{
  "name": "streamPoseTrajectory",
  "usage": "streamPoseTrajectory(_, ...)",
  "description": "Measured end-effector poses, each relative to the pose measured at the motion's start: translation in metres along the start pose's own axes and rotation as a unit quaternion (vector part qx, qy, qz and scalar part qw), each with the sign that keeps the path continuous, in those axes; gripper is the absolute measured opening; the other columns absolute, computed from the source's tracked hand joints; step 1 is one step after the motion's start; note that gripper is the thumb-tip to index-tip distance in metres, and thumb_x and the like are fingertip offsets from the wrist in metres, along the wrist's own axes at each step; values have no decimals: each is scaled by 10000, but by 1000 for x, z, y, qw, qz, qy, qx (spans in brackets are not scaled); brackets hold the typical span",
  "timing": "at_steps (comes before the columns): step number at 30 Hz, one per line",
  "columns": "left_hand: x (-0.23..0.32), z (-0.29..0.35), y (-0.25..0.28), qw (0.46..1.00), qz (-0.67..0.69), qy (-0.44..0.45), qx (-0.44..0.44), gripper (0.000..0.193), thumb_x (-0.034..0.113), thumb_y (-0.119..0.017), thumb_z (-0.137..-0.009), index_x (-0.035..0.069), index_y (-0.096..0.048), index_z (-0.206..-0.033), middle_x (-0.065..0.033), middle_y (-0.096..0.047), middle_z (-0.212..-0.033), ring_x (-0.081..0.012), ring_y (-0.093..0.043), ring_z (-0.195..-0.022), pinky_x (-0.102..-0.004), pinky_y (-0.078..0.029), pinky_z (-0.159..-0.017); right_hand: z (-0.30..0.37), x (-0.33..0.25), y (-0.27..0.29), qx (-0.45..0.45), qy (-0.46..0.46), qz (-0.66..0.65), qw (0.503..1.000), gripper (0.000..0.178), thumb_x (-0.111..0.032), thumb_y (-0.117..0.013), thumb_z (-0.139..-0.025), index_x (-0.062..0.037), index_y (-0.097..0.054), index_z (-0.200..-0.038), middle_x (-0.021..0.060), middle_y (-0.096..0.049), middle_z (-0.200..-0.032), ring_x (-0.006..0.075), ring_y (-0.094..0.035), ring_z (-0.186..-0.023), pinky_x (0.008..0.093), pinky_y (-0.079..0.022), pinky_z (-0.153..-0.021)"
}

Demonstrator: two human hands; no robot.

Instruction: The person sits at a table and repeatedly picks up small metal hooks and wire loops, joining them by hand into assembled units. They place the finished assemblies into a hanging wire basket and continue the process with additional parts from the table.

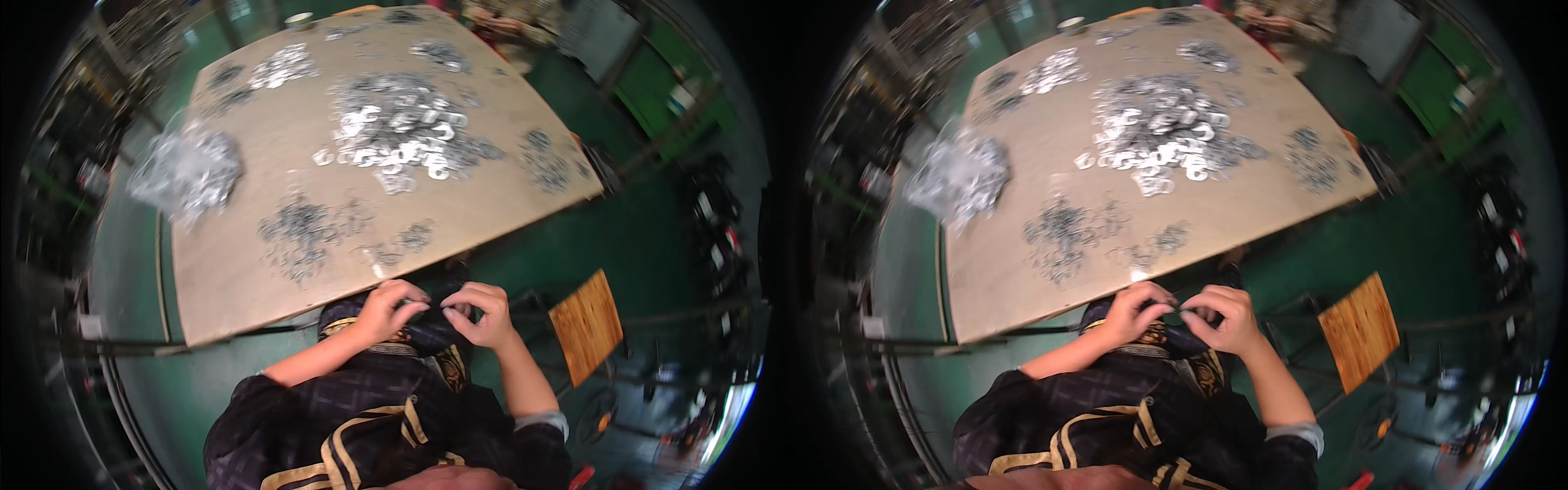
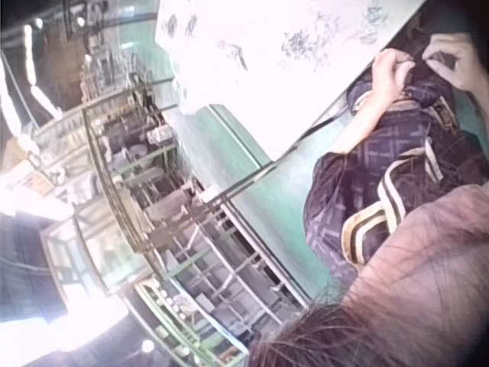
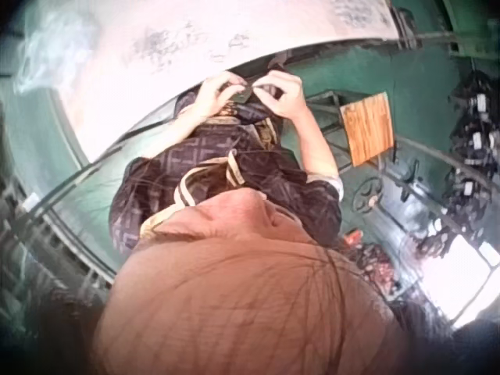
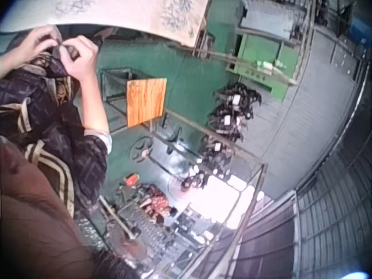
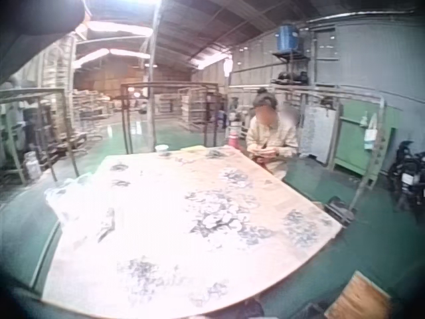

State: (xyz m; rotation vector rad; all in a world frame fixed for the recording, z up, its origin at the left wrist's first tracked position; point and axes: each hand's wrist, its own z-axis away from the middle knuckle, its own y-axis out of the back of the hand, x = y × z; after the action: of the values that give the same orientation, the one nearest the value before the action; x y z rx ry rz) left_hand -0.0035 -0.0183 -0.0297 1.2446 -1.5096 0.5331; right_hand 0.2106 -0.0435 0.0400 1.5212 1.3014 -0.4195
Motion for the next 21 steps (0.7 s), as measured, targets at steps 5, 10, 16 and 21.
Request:
streamPoseTrajectory(5, -7, -1, 4, 1000, 7, 12, -24, 94, -7, -689, -844, 9, -600, -868, -116, -698, -884, -204, -670, -846, -312, -506, -793, -19, -100, 24, -390, 185, -348, 832, 304, -178, -753, -766, -66, -671, -1036, 53, -663, -789, 253, -627, -671, 343, -489, -609)
streamPoseTrajectory(10, -9, -8, -4, 999, 24, 26, -31, 113, 31, -712, -824, 37, -603, -853, -90, -706, -878, -234, -658, -826, -328, -468, -801, -5, -111, 5, -370, 275, -325, 826, 188, -171, -649, -861, -29, -619, -980, 62, -576, -750, 279, -597, -684, 380, -432, -569)
streamPoseTrajectory(16, -12, -5, -2, 999, 11, 30, -35, 128, 43, -726, -815, 41, -603, -849, -81, -705, -866, -239, -661, -823, -333, -470, -800, 6, -122, 0, -99, 257, -367, 889, 204, -130, -600, -892, 35, -598, -1010, 107, -586, -752, 281, -572, -616, 376, -419, -513)
streamPoseTrajectory(21, -9, -15, -10, 998, -4, 19, -64, 122, 40, -730, -804, 39, -611, -832, -82, -702, -861, -240, -668, -829, -335, -471, -801, 7, -128, -20, -14, 221, -454, 863, 171, -39, -617, -817, 17, -607, -978, 102, -618, -789, 295, -593, -605, 378, -455, -506)
